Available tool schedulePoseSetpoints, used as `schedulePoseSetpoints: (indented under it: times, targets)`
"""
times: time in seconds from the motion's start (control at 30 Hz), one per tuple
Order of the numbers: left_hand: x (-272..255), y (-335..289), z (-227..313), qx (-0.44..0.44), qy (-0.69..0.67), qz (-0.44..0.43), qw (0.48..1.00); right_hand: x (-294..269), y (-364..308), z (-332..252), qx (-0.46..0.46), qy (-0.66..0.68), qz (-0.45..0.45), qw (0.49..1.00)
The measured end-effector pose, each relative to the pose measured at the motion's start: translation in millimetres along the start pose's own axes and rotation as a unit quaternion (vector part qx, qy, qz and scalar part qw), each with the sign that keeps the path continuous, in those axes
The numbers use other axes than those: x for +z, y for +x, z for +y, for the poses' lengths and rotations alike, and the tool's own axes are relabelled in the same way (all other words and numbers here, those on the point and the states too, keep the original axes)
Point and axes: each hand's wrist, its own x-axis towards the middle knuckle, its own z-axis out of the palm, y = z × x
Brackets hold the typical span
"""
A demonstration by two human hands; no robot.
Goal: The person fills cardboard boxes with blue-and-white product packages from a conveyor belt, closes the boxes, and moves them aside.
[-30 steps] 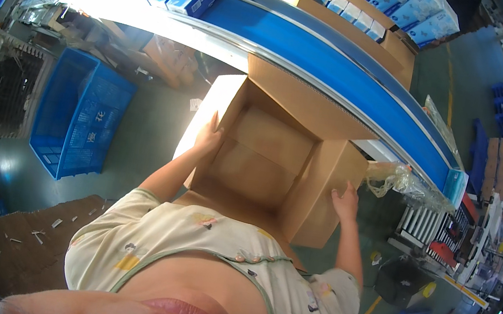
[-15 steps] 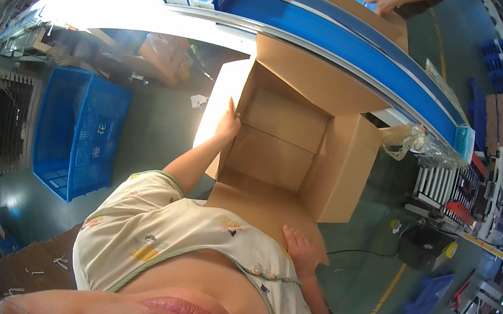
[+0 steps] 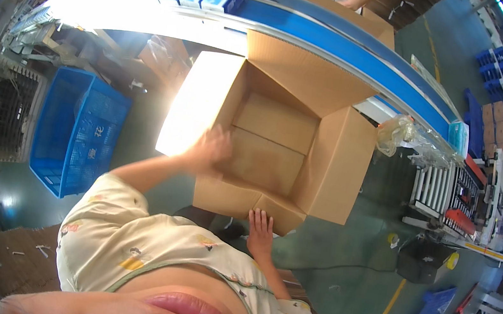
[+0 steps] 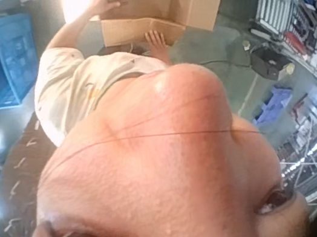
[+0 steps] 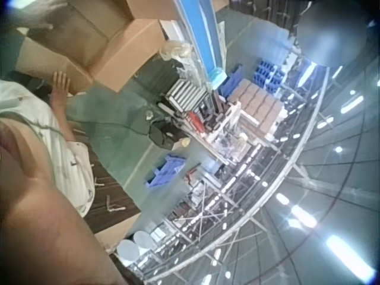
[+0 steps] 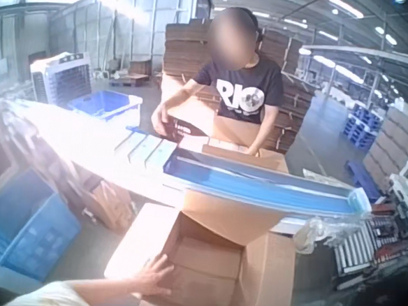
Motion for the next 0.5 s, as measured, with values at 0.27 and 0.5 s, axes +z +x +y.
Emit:
schedulePoseSetpoints:
  times: [0.27, 0.5]
  targets:
    - [22, -27, 31, 0.032, -0.025, -0.192, 0.981, -92, 33, 36, -0.038, -0.044, -0.058, 0.997]
    - [41, -28, 30, 0.036, -0.032, -0.104, 0.993, -56, 76, 82, 0.084, 0.074, -0.141, 0.984]
